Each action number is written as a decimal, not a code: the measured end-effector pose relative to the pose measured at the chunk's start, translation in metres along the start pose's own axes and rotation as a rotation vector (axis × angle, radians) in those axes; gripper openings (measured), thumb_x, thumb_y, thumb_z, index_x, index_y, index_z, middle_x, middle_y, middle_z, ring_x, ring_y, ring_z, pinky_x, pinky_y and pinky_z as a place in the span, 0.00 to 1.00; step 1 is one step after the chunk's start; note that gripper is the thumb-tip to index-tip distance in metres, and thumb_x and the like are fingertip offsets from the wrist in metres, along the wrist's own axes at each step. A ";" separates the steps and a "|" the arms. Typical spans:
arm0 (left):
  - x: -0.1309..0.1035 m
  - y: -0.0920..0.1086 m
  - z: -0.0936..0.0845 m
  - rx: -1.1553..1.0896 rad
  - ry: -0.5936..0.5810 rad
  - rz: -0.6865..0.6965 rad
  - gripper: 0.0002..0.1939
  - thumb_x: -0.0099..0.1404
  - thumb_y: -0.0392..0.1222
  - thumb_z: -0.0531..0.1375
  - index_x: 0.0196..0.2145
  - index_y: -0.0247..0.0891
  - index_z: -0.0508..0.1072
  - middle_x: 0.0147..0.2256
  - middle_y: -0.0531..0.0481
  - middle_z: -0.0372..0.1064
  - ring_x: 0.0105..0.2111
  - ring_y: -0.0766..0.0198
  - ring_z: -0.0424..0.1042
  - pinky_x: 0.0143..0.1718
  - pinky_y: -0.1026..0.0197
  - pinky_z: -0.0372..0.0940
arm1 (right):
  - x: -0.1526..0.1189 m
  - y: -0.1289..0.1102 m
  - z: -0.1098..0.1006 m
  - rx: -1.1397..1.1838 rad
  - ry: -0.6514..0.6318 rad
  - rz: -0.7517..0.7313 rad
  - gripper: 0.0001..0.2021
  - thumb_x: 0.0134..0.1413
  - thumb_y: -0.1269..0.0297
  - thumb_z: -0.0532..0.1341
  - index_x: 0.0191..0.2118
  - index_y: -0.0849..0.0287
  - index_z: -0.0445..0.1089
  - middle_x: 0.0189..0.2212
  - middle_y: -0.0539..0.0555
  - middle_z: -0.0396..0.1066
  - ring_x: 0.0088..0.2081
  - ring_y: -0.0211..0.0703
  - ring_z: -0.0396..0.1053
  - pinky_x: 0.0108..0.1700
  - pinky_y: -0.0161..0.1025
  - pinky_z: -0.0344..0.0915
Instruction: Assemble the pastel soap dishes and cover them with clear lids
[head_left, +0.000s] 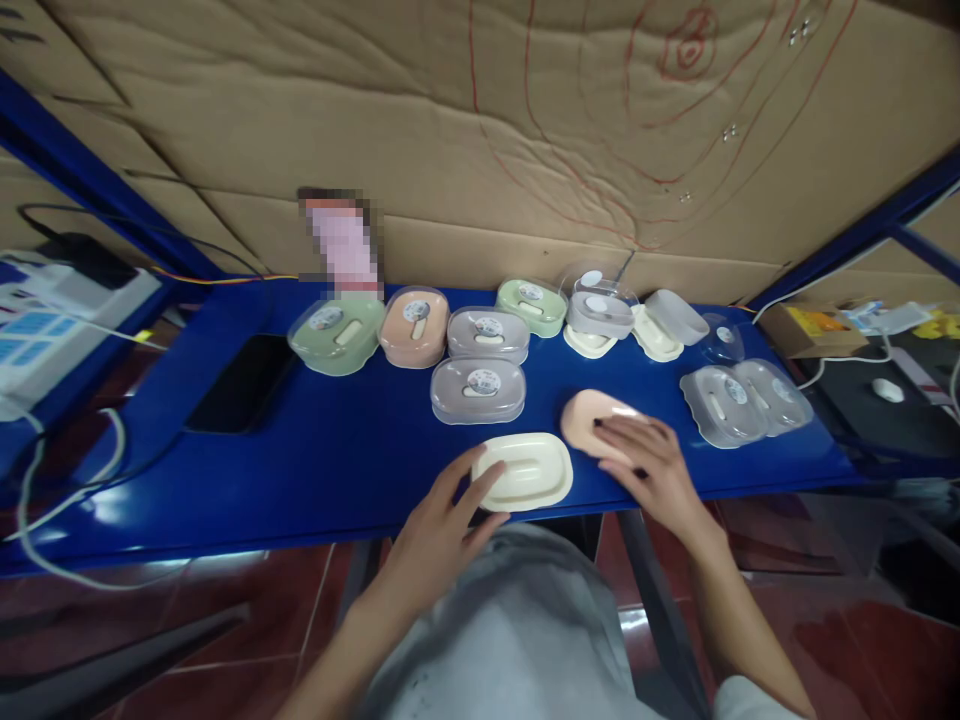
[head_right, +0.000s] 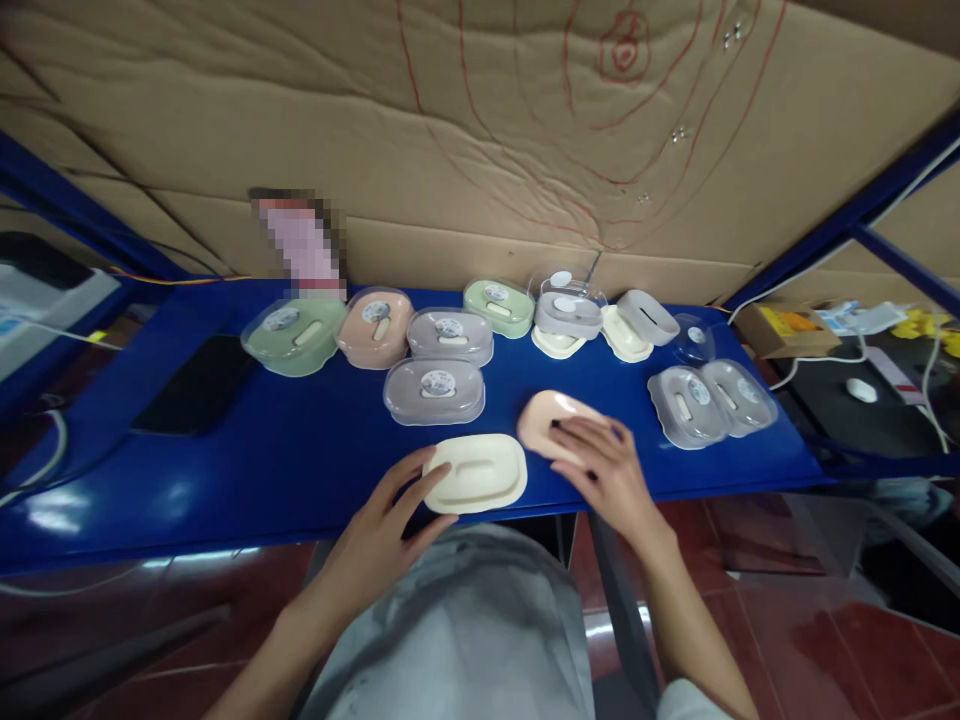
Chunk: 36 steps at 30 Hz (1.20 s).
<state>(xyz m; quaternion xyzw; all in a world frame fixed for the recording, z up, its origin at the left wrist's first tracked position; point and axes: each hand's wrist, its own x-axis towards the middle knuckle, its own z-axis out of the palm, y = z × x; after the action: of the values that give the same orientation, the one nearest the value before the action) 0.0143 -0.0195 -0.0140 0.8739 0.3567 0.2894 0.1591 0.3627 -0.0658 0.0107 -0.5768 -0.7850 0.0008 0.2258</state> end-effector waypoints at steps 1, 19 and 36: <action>0.001 0.000 0.001 -0.021 -0.008 -0.018 0.29 0.77 0.48 0.60 0.71 0.46 0.58 0.69 0.36 0.59 0.63 0.48 0.72 0.57 0.47 0.77 | 0.005 -0.014 0.004 0.043 -0.045 -0.065 0.21 0.73 0.53 0.62 0.67 0.45 0.69 0.63 0.55 0.74 0.66 0.53 0.70 0.70 0.61 0.56; 0.010 -0.008 0.000 -0.110 -0.069 0.038 0.26 0.75 0.40 0.62 0.68 0.48 0.66 0.74 0.46 0.53 0.73 0.47 0.56 0.69 0.43 0.66 | 0.126 0.069 0.012 -0.087 0.121 0.164 0.24 0.74 0.53 0.55 0.68 0.57 0.67 0.67 0.66 0.68 0.71 0.63 0.59 0.72 0.69 0.46; 0.010 -0.012 0.000 -0.212 -0.060 0.036 0.23 0.74 0.40 0.64 0.64 0.48 0.67 0.73 0.46 0.54 0.73 0.49 0.56 0.71 0.39 0.62 | 0.043 0.040 -0.028 0.098 0.349 0.364 0.22 0.77 0.50 0.50 0.55 0.56 0.77 0.49 0.60 0.80 0.51 0.54 0.77 0.54 0.52 0.72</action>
<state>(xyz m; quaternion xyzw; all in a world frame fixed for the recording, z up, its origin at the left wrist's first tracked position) 0.0137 -0.0042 -0.0164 0.8668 0.3034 0.3020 0.2559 0.3990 -0.0206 0.0410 -0.6886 -0.6164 -0.0200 0.3815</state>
